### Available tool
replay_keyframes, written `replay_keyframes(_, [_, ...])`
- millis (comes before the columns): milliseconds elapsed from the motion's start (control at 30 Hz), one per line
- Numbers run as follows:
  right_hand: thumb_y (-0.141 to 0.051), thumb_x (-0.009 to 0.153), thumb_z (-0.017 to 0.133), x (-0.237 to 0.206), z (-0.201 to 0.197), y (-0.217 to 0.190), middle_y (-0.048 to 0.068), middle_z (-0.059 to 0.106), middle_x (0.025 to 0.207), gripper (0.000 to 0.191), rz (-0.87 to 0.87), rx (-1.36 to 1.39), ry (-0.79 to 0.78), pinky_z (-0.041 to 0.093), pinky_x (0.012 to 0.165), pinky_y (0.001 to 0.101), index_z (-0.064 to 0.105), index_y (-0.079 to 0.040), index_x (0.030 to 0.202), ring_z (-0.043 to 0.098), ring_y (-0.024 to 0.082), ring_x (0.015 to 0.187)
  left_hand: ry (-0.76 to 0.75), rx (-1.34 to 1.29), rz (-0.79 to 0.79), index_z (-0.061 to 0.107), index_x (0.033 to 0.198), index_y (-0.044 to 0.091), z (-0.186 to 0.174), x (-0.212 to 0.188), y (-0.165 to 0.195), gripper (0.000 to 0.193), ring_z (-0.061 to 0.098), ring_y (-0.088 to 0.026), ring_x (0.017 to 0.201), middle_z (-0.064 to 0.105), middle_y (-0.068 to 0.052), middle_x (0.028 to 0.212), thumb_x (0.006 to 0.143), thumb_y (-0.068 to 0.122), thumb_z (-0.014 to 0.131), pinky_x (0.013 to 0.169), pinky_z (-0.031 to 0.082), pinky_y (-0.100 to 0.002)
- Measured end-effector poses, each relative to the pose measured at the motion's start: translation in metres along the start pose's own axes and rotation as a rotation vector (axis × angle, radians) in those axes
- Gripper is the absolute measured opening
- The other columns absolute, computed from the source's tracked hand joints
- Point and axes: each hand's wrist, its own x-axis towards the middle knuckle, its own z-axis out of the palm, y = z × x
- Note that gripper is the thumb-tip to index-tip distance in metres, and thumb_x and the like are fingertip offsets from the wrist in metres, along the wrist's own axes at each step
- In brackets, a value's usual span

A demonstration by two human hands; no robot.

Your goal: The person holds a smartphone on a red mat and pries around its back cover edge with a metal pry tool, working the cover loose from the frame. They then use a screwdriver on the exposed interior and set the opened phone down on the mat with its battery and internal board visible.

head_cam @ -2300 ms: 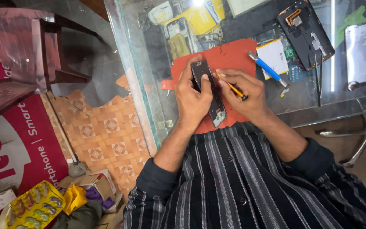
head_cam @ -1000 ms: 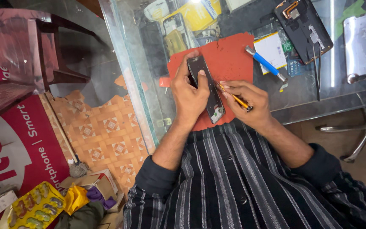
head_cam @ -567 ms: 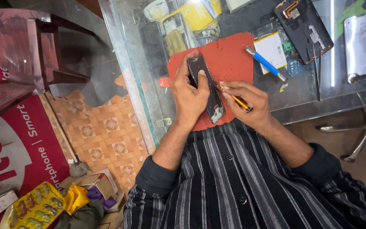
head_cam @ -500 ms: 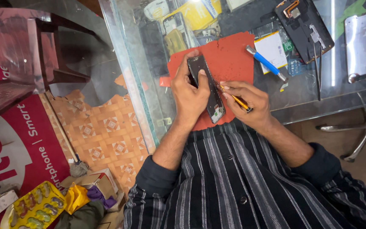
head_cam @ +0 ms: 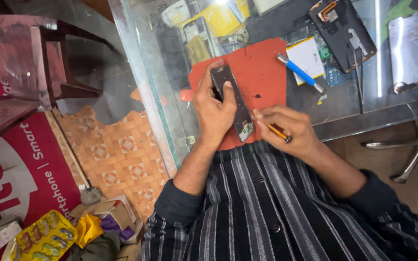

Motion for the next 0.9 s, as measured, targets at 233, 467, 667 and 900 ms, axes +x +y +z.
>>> replay_keyframes(233, [0.013, 0.095, 0.064, -0.018, -0.09, 0.035, 0.015, 0.069, 0.126, 0.026, 0.036, -0.524, 0.374, 0.055, 0.094, 0.0367, 0.068, 0.001, 0.118, 0.067, 0.031, 0.114, -0.016, -0.05, -0.017, 0.058, 0.138, -0.005, -0.007, 0.0, -0.004, 0.039, 0.067, -0.013, 0.108, 0.07, -0.01, 0.119, 0.099, -0.004, 0.059, 0.095, 0.055, -0.028])
replay_keyframes(467, [-0.011, 0.094, 0.08, -0.03, -0.137, 0.102, 0.014, 0.053, 0.143, 0.037, 0.163, -0.67, 0.266, 0.045, 0.111, 0.0424, 0.068, 0.002, 0.127, 0.048, 0.032, 0.129, -0.032, -0.042, -0.001, 0.057, 0.138, -0.007, -0.012, 0.004, -0.005, 0.041, 0.066, -0.015, 0.117, 0.069, -0.013, 0.127, 0.097, -0.006, 0.059, 0.103, 0.052, -0.029])
replay_keyframes(667, [-0.015, 0.084, 0.084, -0.039, -0.119, 0.099, 0.02, 0.052, 0.147, 0.034, 0.183, -0.84, 0.315, 0.03, 0.109, 0.059, 0.074, -0.001, 0.113, 0.036, 0.041, 0.134, -0.033, -0.053, -0.007, 0.057, 0.138, -0.007, -0.014, 0.002, -0.004, 0.041, 0.066, -0.016, 0.118, 0.068, -0.013, 0.129, 0.097, -0.006, 0.058, 0.104, 0.052, -0.029])
replay_keyframes(900, [-0.005, 0.101, 0.079, -0.018, -0.109, 0.071, 0.008, 0.062, 0.125, 0.012, 0.195, -0.747, 0.361, 0.043, 0.101, 0.0491, 0.07, -0.003, 0.109, 0.054, 0.032, 0.117, -0.05, -0.126, -0.071, 0.054, 0.141, -0.007, -0.013, 0.0, -0.004, 0.044, 0.066, -0.014, 0.115, 0.067, -0.012, 0.13, 0.097, -0.005, 0.058, 0.1, 0.053, -0.028])
